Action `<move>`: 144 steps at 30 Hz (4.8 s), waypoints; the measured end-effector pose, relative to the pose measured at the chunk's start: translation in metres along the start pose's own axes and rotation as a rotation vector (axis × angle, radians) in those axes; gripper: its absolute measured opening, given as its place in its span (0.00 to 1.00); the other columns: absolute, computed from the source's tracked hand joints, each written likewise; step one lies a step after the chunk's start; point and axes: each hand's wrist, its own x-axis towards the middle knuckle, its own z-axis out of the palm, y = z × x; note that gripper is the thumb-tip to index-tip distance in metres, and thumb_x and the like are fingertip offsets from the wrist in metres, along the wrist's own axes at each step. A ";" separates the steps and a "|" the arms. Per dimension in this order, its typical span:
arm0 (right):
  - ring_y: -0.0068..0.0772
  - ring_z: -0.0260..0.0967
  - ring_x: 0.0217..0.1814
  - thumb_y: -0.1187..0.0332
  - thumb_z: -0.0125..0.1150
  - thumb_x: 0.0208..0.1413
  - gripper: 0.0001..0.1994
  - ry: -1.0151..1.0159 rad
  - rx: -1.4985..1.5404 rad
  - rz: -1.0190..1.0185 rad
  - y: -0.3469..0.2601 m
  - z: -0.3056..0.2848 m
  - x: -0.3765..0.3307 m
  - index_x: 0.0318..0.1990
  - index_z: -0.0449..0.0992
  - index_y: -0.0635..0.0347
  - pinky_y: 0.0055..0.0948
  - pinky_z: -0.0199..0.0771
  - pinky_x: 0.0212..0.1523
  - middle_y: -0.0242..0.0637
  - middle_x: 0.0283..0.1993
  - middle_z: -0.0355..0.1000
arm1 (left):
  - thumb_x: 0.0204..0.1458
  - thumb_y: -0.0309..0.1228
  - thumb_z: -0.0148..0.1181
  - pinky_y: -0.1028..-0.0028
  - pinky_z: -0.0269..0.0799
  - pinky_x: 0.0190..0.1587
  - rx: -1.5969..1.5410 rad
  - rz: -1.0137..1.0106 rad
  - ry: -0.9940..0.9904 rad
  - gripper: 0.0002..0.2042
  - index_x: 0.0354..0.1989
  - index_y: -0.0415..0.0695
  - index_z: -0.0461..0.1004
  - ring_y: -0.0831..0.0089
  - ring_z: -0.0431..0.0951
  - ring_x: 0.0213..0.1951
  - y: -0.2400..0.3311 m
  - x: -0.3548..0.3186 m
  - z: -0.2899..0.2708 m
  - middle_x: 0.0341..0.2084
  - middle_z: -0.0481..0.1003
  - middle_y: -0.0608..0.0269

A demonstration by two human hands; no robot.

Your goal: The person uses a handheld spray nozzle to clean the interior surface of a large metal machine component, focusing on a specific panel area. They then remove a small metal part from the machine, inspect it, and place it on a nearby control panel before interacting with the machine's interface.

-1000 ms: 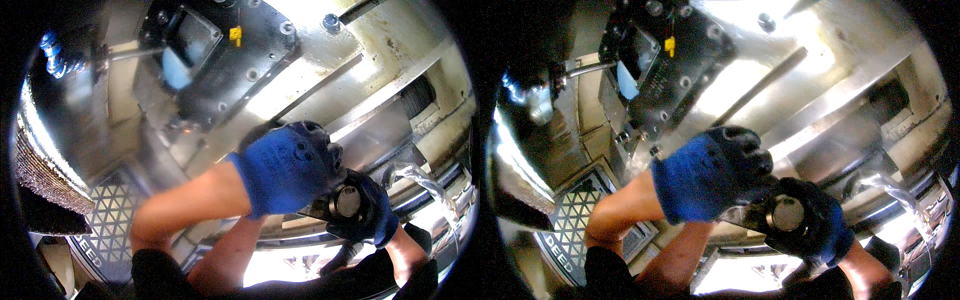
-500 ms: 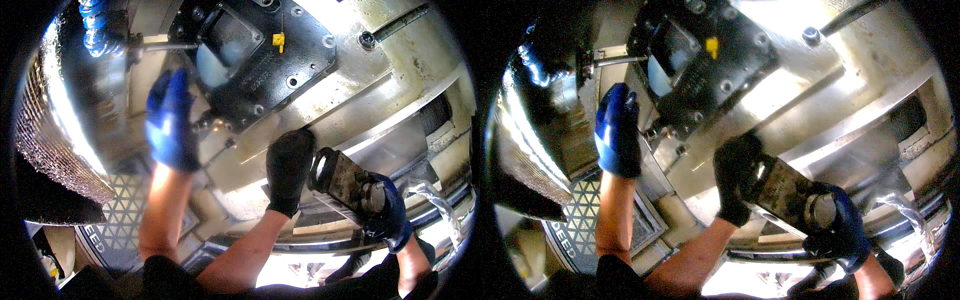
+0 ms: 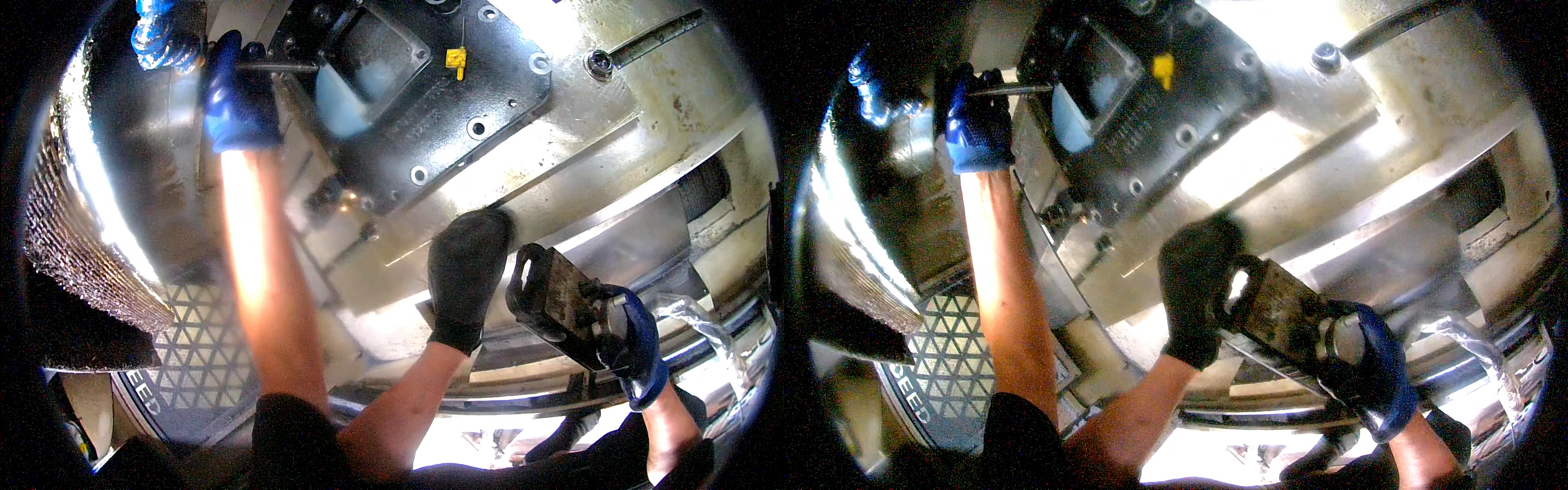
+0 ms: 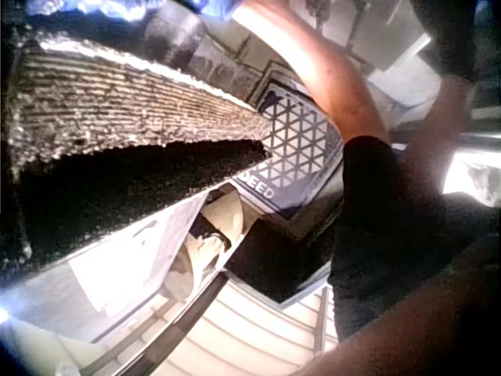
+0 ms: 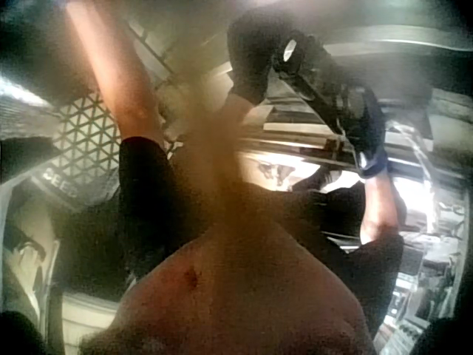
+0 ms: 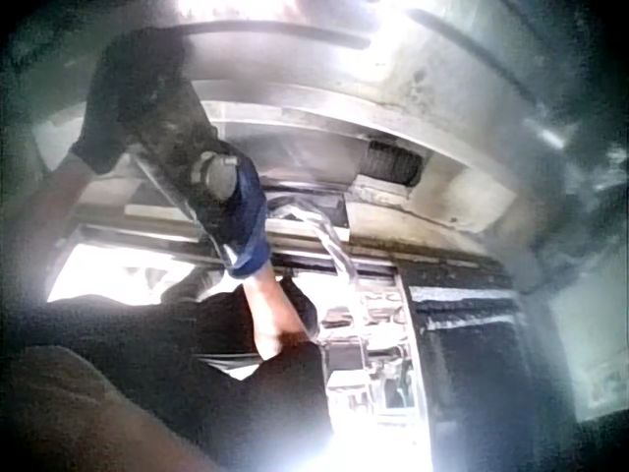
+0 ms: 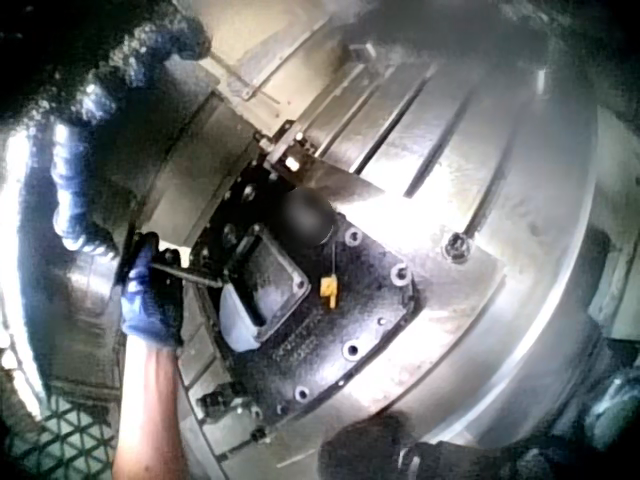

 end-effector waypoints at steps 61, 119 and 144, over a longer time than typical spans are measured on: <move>0.45 0.69 0.55 0.61 0.72 0.41 0.33 -0.090 0.099 0.019 -0.007 -0.010 -0.005 0.56 0.68 0.65 0.39 0.67 0.58 0.49 0.53 0.70 | 0.50 0.27 0.64 0.61 0.75 0.50 -0.914 -0.641 0.104 0.09 0.40 0.44 0.77 0.61 0.78 0.44 0.019 -0.003 -0.011 0.38 0.78 0.58; 0.44 0.70 0.53 0.54 0.71 0.39 0.36 -0.069 0.052 -0.035 -0.009 -0.010 -0.005 0.54 0.69 0.67 0.39 0.68 0.56 0.48 0.51 0.72 | 0.51 0.26 0.63 0.58 0.73 0.55 -1.026 -0.649 -0.096 0.14 0.47 0.45 0.74 0.62 0.76 0.47 -0.003 -0.001 -0.026 0.41 0.77 0.58; 0.37 0.69 0.55 0.54 0.76 0.35 0.40 -0.095 0.182 -0.028 -0.016 -0.008 -0.007 0.56 0.68 0.65 0.36 0.68 0.57 0.44 0.53 0.71 | 0.48 0.27 0.65 0.54 0.62 0.63 -1.123 -0.567 -0.285 0.29 0.60 0.43 0.64 0.59 0.72 0.52 -0.026 0.003 -0.033 0.49 0.73 0.56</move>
